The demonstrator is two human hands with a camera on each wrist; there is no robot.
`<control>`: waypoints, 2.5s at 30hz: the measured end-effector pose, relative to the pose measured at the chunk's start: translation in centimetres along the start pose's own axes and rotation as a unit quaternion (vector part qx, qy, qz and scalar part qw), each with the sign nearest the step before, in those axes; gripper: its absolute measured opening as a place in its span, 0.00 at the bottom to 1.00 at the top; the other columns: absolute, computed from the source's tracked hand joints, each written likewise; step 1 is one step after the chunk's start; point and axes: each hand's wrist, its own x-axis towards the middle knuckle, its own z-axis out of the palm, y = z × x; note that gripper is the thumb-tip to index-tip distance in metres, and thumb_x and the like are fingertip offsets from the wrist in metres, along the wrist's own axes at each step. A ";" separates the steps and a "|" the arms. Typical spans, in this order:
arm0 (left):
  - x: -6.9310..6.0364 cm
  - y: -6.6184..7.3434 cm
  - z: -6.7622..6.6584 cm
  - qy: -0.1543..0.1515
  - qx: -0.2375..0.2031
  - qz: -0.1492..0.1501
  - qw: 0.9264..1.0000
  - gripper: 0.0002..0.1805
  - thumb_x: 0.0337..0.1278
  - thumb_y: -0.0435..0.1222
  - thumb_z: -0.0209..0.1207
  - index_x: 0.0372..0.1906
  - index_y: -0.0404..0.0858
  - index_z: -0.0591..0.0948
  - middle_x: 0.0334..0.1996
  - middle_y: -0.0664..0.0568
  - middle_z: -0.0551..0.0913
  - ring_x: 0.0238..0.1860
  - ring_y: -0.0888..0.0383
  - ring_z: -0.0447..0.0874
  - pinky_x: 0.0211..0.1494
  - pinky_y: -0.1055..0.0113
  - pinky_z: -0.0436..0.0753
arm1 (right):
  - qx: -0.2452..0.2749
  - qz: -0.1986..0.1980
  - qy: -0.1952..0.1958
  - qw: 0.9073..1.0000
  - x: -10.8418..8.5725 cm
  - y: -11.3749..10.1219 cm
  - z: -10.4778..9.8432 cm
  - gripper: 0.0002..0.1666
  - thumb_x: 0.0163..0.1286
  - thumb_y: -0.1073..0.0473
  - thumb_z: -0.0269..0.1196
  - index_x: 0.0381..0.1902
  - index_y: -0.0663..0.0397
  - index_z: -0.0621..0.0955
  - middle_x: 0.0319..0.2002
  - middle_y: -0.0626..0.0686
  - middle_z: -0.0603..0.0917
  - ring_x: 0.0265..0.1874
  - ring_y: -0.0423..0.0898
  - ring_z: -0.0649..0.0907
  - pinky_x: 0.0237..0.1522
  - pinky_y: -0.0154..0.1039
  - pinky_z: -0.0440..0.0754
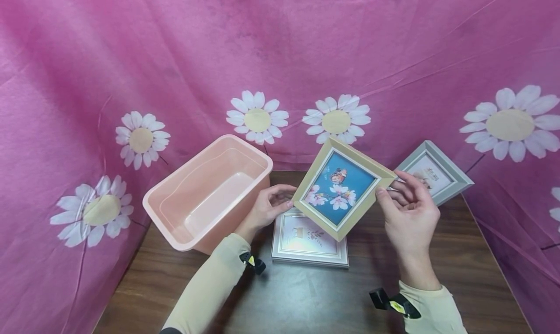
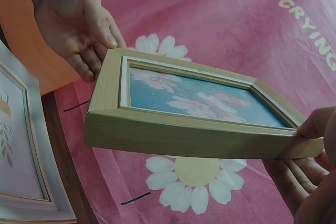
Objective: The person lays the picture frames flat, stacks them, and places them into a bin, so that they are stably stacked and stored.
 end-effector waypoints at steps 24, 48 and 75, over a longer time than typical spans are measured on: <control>-1.1 -0.3 0.3 0.096 -0.020 0.023 0.995 0.10 0.63 0.16 0.64 0.48 0.14 0.84 0.51 0.19 0.85 0.50 0.70 0.90 0.53 0.74 0.89 | 0.002 0.023 -0.045 0.999 -0.5 0.1 0.3 0.27 0.61 0.85 0.65 0.58 0.66 0.85 0.36 0.50 0.94 0.35 0.38 0.91 0.43 0.26 0.89; -1.9 -0.6 0.6 0.201 0.002 0.091 0.975 0.07 0.63 0.16 0.64 0.45 0.15 0.85 0.44 0.19 0.85 0.48 0.68 0.88 0.53 0.77 0.86 | 0.004 -0.005 -0.054 0.999 -1.3 0.9 -0.4 0.19 0.69 0.79 0.67 0.56 0.84 0.83 0.47 0.53 0.95 0.43 0.38 0.94 0.47 0.27 0.89; -2.3 2.0 2.7 0.310 -0.063 -0.039 0.948 0.19 0.66 0.19 0.62 0.61 0.16 0.81 0.59 0.19 0.83 0.49 0.67 0.89 0.55 0.77 0.87 | -0.096 0.037 -0.016 0.995 -3.5 2.4 -1.6 0.16 0.65 0.78 0.71 0.51 0.80 0.86 0.41 0.44 0.95 0.40 0.35 0.91 0.43 0.22 0.87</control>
